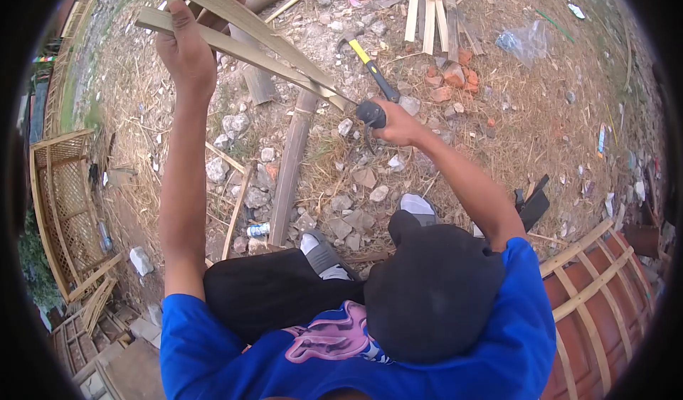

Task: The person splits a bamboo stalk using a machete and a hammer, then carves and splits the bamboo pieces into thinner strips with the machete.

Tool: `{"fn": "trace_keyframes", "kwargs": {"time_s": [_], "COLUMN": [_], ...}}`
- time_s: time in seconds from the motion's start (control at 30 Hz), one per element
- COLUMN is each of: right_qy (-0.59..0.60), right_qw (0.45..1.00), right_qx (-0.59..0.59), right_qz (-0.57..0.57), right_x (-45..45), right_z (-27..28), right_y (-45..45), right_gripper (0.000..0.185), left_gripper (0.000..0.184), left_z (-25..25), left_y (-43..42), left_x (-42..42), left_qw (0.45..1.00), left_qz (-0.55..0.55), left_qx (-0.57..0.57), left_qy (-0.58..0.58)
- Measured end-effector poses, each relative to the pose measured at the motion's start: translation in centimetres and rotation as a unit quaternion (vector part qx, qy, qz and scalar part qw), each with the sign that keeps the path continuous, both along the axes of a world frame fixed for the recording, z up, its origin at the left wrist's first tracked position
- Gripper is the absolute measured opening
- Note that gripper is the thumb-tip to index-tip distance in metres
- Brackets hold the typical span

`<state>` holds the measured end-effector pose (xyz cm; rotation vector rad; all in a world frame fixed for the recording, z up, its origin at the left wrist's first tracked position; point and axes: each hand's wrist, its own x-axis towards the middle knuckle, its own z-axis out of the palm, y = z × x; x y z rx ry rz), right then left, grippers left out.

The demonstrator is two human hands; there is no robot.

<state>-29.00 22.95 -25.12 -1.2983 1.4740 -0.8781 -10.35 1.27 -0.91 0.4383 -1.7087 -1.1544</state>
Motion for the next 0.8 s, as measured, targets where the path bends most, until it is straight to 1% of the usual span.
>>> {"fn": "trace_keyframes", "kwargs": {"time_s": [0.03, 0.13, 0.17, 0.27, 0.3, 0.4, 0.43, 0.53, 0.57, 0.6, 0.7, 0.77, 0.8], "right_qy": [0.023, 0.019, 0.007, 0.010, 0.033, -0.001, -0.008, -0.029, -0.036, -0.044, -0.045, -0.027, -0.022], "right_qw": [0.999, 0.991, 0.987, 0.977, 0.973, 0.970, 0.972, 0.978, 0.980, 0.981, 0.985, 0.993, 0.995], "right_qx": [-0.020, 0.017, 0.019, 0.011, 0.024, 0.013, 0.015, 0.011, 0.001, -0.009, 0.010, 0.020, 0.027], "right_qz": [-0.031, -0.128, -0.162, -0.211, -0.225, -0.242, -0.234, -0.208, -0.198, -0.189, -0.168, -0.114, -0.089], "right_x": [1.4, 4.6, 5.3, 7.1, 7.7, 8.5, 8.3, 7.4, 6.9, 6.5, 5.5, 3.7, 3.2], "right_z": [0.1, 1.2, 0.4, 0.6, 1.2, 1.4, 1.6, 1.6, 0.8, 0.8, 0.9, 0.6, 0.5], "right_y": [0.4, 1.8, 2.0, 2.1, 2.1, 1.8, 1.6, 1.0, 1.0, 0.8, 0.7, -0.3, -0.6], "right_gripper": [0.041, 0.035, 0.034, 0.035, 0.036, 0.039, 0.039, 0.039, 0.039, 0.039, 0.041, 0.042, 0.042], "left_gripper": [0.055, 0.057, 0.055, 0.049, 0.046, 0.043, 0.042, 0.041, 0.040, 0.040, 0.041, 0.046, 0.047], "left_z": [-0.4, -0.6, -0.8, -1.9, -1.0, -0.3, -1.0, -1.6, -1.7, -1.6, -2.0, -2.4, -2.8], "left_y": [0.7, 2.0, 2.3, 2.7, 3.4, 2.9, 2.1, -0.1, -0.5, -0.6, -0.7, -2.3, -2.9], "left_x": [-0.6, -0.4, -0.6, -2.3, -3.0, -4.4, -4.7, -5.8, -6.0, -6.4, -6.6, -5.2, -4.6], "left_qw": [0.997, 0.995, 0.993, 1.000, 0.989, 0.991, 0.991, 0.988, 0.991, 0.990, 0.992, 0.994, 0.991], "left_qz": [0.021, 0.006, -0.016, 0.008, 0.027, 0.079, 0.094, 0.088, 0.091, 0.091, 0.084, 0.072, 0.081], "left_qx": [0.048, 0.078, 0.073, -0.003, 0.120, 0.072, 0.067, 0.076, 0.042, 0.048, 0.054, 0.032, 0.051], "left_qy": [0.056, 0.066, 0.091, 0.024, 0.083, 0.078, 0.071, 0.104, 0.089, 0.091, 0.083, 0.072, 0.097]}}
